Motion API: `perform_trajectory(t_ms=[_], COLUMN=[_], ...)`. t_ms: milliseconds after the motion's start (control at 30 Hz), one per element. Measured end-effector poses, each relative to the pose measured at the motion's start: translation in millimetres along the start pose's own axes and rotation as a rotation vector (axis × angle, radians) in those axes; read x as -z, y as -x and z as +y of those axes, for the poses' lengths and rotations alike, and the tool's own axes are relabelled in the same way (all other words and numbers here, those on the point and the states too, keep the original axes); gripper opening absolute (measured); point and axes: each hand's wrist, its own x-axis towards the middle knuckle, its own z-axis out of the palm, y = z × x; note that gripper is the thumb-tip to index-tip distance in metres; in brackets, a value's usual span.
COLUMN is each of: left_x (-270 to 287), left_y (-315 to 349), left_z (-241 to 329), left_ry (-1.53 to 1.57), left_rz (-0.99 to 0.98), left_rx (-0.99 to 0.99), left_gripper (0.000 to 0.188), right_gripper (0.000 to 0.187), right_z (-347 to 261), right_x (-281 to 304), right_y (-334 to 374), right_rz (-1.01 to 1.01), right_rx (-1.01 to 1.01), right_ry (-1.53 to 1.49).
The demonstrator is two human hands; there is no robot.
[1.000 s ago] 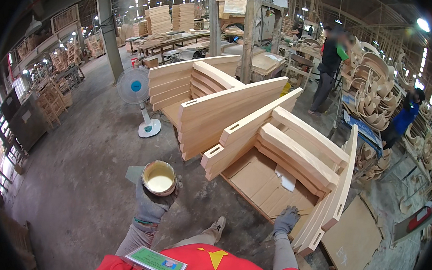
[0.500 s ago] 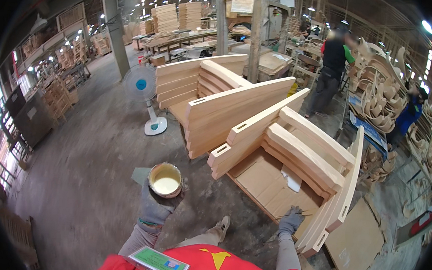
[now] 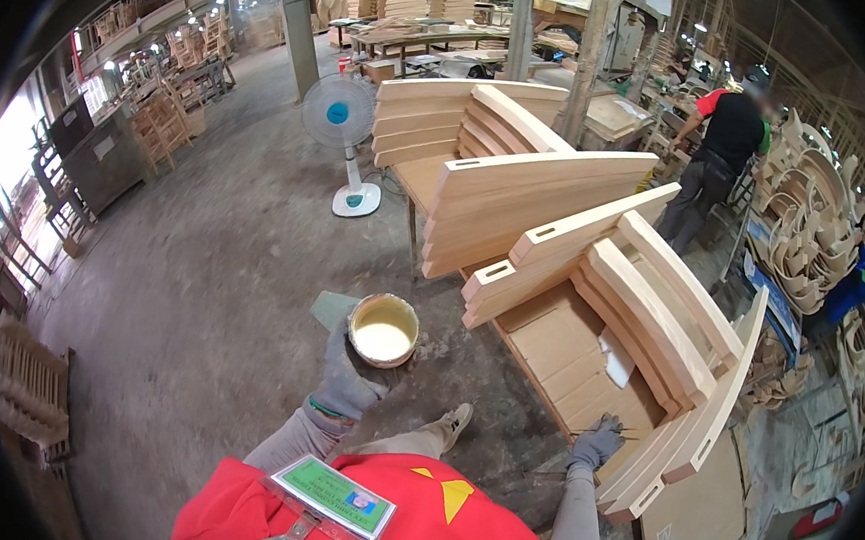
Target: The person applies a white adhesive to the edges of wooden furniture components using a brush and a small container. They handle multiple wooden pieces, lifting and repositioning them on a workbench while working in a factory environment.
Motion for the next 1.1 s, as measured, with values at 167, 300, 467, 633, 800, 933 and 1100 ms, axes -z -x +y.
perform_trajectory(t_ms=[167, 300, 467, 633, 800, 933, 1100], left_x=[-4.1, -0.9, -10.8, -9.7, -19.7, -31.5, -25.6], left_y=[-1.1, -3.6, -2.1, -2.6, -3.5, -4.3, -7.5], left_z=[-3.9, -6.0, -9.5, -6.3, -6.1, -8.4, -5.6], left_ry=[-0.013, -0.040, -0.037, -0.032, -0.034, -0.047, -0.029], left_rz=[0.044, 0.034, 0.048, 0.044, 0.036, 0.046, 0.003], left_rx=[0.003, 0.004, 0.017, 0.038, 0.041, 0.048, 0.067], left_gripper=[0.045, 0.046, 0.046, 0.047, 0.047, 0.044, 0.042], right_gripper=[0.038, 0.035, 0.032, 0.031, 0.030, 0.030, 0.031], right_z=[-3.3, -1.4, 2.3, -0.8, 1.6, 1.9, -1.0], right_x=[1.0, -0.3, -2.6, -3.6, -3.0, -4.2, -6.2], right_y=[3.1, 0.6, -0.7, 3.3, 2.0, 1.3, 7.8], right_rz=[-0.017, 0.034, 0.083, 0.109, 0.104, 0.091, 0.120], right_rx=[0.003, -0.003, -0.008, 0.004, -0.018, -0.050, -0.006], right_ry=[0.022, -0.027, -0.086, -0.147, -0.183, -0.136, -0.161])
